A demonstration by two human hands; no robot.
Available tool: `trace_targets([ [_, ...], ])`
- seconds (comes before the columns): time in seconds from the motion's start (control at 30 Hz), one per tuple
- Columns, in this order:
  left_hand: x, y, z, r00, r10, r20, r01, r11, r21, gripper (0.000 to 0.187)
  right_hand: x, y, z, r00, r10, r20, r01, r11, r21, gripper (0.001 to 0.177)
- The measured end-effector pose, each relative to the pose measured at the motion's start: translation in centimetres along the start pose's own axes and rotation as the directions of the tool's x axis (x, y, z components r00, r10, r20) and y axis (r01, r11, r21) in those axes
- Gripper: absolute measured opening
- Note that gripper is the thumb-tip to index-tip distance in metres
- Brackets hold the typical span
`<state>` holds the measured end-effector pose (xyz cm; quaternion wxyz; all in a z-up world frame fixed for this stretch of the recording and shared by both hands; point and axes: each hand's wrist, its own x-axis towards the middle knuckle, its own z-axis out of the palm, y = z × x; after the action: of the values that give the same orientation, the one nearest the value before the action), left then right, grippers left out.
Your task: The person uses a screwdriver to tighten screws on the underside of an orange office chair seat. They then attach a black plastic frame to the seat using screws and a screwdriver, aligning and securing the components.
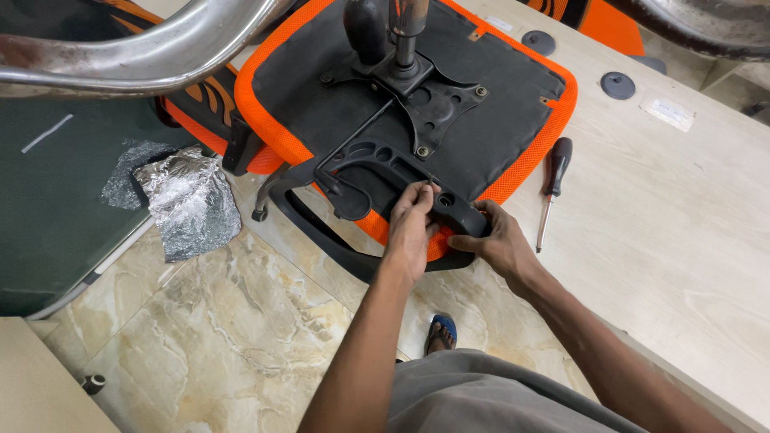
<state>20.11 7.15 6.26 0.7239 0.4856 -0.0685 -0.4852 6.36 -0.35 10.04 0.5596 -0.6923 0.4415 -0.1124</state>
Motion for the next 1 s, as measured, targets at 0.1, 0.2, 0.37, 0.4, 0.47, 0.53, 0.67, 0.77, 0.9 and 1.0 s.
trace_targets([
  [0.1,0.2,-0.7,0.6,0.996,-0.081,0.041,0.087,0.983,-0.160,0.018,0.5,-0.1,-0.2,0.998,0.062,0.013,-0.063,0.998,0.018,0.072],
  [0.2,0.3,-0.6,0.0,0.991,-0.121,0.057,0.130,0.975,-0.179,0.020,0.6,0.1,0.1,0.998,0.060,0.019,-0.060,0.998,0.036,0.071],
  [0.37,0.1,-0.7,0.4,0.984,-0.166,-0.060,0.144,0.950,-0.278,0.027,0.5,0.0,0.1,0.997,0.068,0.031,-0.070,0.996,0.060,0.071],
  [0.4,0.3,-0.9,0.9,0.979,-0.173,-0.106,0.134,0.945,-0.300,0.027,0.5,-0.1,0.0,0.997,0.066,0.037,-0.068,0.995,0.070,0.072],
  [0.47,0.5,-1.0,1.4,0.969,-0.191,-0.155,0.126,0.927,-0.354,0.028,0.5,-0.1,0.0,0.997,0.061,0.046,-0.065,0.994,0.089,0.072],
  [0.53,0.5,-1.0,1.7,0.964,-0.212,-0.161,0.129,0.900,-0.417,0.028,0.5,0.0,-0.2,0.996,0.069,0.060,-0.075,0.991,0.111,0.074],
  [0.67,0.5,-0.7,1.6,0.966,-0.214,-0.147,0.145,0.914,-0.378,0.027,0.4,-0.1,-0.2,0.996,0.059,0.060,-0.065,0.992,0.104,0.074],
  [0.77,0.6,-0.9,1.3,0.966,-0.210,-0.147,0.146,0.922,-0.358,0.026,0.1,-0.3,-0.1,0.997,0.063,0.047,-0.069,0.991,0.118,0.072],
  [0.9,1.1,-1.6,0.1,0.980,-0.175,-0.096,0.133,0.931,-0.341,0.026,-0.5,-0.7,-0.1,0.999,0.026,0.019,-0.027,0.998,0.050,0.073],
  [1.0,1.4,-2.1,-0.6,0.987,-0.154,-0.049,0.127,0.928,-0.351,0.024,-0.9,-1.6,-0.2,0.993,-0.089,-0.071,0.074,0.979,-0.188,0.069],
])
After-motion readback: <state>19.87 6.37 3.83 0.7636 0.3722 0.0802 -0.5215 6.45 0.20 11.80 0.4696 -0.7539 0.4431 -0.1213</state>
